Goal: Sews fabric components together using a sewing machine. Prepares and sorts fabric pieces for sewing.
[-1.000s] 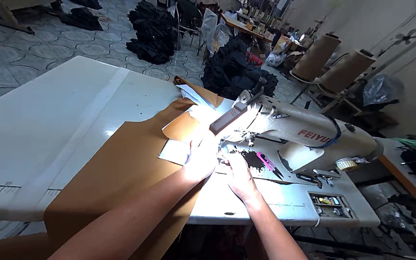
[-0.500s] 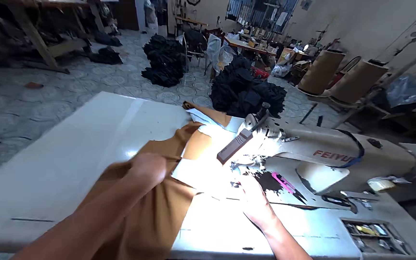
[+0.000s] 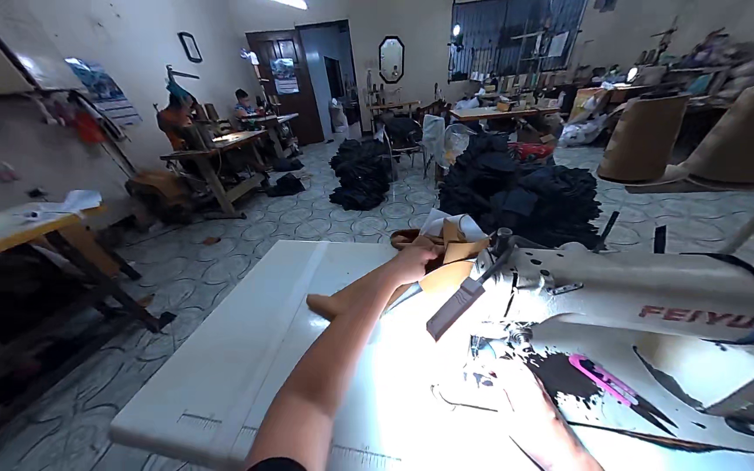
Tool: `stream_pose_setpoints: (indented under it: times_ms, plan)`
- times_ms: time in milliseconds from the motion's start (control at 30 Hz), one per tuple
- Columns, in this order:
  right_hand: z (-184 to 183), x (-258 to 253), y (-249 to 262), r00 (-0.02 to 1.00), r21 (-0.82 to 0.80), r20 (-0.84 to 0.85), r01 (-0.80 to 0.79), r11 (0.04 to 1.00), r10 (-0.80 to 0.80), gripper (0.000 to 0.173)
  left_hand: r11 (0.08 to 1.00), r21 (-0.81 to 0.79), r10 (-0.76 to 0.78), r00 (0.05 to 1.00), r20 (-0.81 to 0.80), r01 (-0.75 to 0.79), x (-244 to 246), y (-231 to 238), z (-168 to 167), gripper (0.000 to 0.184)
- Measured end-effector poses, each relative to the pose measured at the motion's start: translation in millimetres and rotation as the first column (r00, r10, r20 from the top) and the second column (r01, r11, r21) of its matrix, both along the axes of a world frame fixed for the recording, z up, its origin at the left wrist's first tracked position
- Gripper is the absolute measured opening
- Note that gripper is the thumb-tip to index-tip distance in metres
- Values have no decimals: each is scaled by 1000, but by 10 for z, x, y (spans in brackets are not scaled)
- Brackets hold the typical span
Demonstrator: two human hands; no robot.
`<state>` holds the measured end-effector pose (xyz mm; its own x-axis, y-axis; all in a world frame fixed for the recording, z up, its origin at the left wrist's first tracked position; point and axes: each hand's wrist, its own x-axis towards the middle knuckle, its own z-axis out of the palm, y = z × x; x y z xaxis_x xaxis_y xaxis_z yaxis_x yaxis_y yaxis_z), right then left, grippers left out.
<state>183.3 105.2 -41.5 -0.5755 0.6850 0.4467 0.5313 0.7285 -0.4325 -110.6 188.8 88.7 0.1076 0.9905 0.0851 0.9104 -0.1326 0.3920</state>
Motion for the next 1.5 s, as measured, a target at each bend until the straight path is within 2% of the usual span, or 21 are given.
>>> stream_pose_setpoints:
  times_ms: [67,133,233,300,367,467,567,633,700,733,800,833,933,1000,1100,1167,1267,1333,1367,1433,1500]
  plan:
    - [64,16,-38,999,-57,34,-4,998,6,32,983,-120,129,989,-79,-138,31,-579,78,33]
    - [86,27,-63,1000,-42,17,-6,999,7,29,959,-231,141,984,-112,-163,201,-1174,164,29]
    - [103,78,-155,972,108,-234,27,994,-1,23,936,-349,-50,998,-31,36,699,-1832,174,27]
    - [208,205,-268,935,183,-353,110,977,-39,22,891,-416,-191,981,18,181,1137,-1998,124,28]
    - [253,398,-425,880,256,-469,214,942,-72,20,879,-333,-330,940,92,341,1510,-1936,-84,25]
    - [107,846,-861,838,230,-524,310,923,-151,21,890,39,-455,884,105,454,1906,-1566,-611,24]
    - [-260,1338,-1398,862,122,-434,346,930,-263,20,866,141,-482,876,-27,481,2250,-1149,-806,34]
    - [-505,1626,-1806,867,-31,-287,417,908,-408,22,856,103,-504,862,-56,507,2453,-922,-859,47]
    - [-695,1898,-2185,842,-246,-89,500,830,-533,27,842,70,-529,844,-83,535,2597,-735,-912,57]
    - [-744,2022,-2347,816,-366,36,548,752,-577,32,841,78,-528,844,-95,535,2634,-657,-958,55]
    - [-751,2244,-2576,740,-570,339,653,499,-581,46,848,105,-505,851,-144,520,2639,-542,-1039,44]
    - [-769,2343,-2665,699,-612,445,694,379,-560,53,849,138,-489,857,-163,511,2615,-525,-1049,38]
    - [-808,2533,-2880,595,-623,631,771,133,-497,66,866,156,-445,874,-196,475,2497,-629,-995,30]
    - [-810,2571,-2910,564,-605,711,795,44,-419,68,882,154,-416,889,-193,446,2389,-799,-944,32]
    - [-888,2569,-2849,571,-609,739,793,10,-358,64,929,129,-352,936,12,347,2196,-1066,-872,36]
    - [-973,2534,-2797,571,-606,741,795,13,-352,64,926,197,-352,925,142,322,1951,-1144,-982,41]
    - [-1124,2459,-2720,508,-578,677,815,42,-532,68,932,230,-345,882,321,281,1665,-1464,-1009,41]
    - [-1252,2446,-2633,442,-541,614,839,59,-654,63,952,213,-283,889,359,217,1518,-1766,-1017,38]
    - [-1292,2451,-2580,427,-538,616,842,42,-662,60,961,195,-254,897,363,194,1460,-1915,-1018,35]
    - [-1299,2468,-2489,444,-568,669,823,-25,-597,55,974,131,-223,898,380,187,1477,-2207,-924,32]
    - [-1247,2466,-2451,529,-635,708,767,-93,-467,53,973,94,-232,888,397,212,1456,-2348,-960,32]
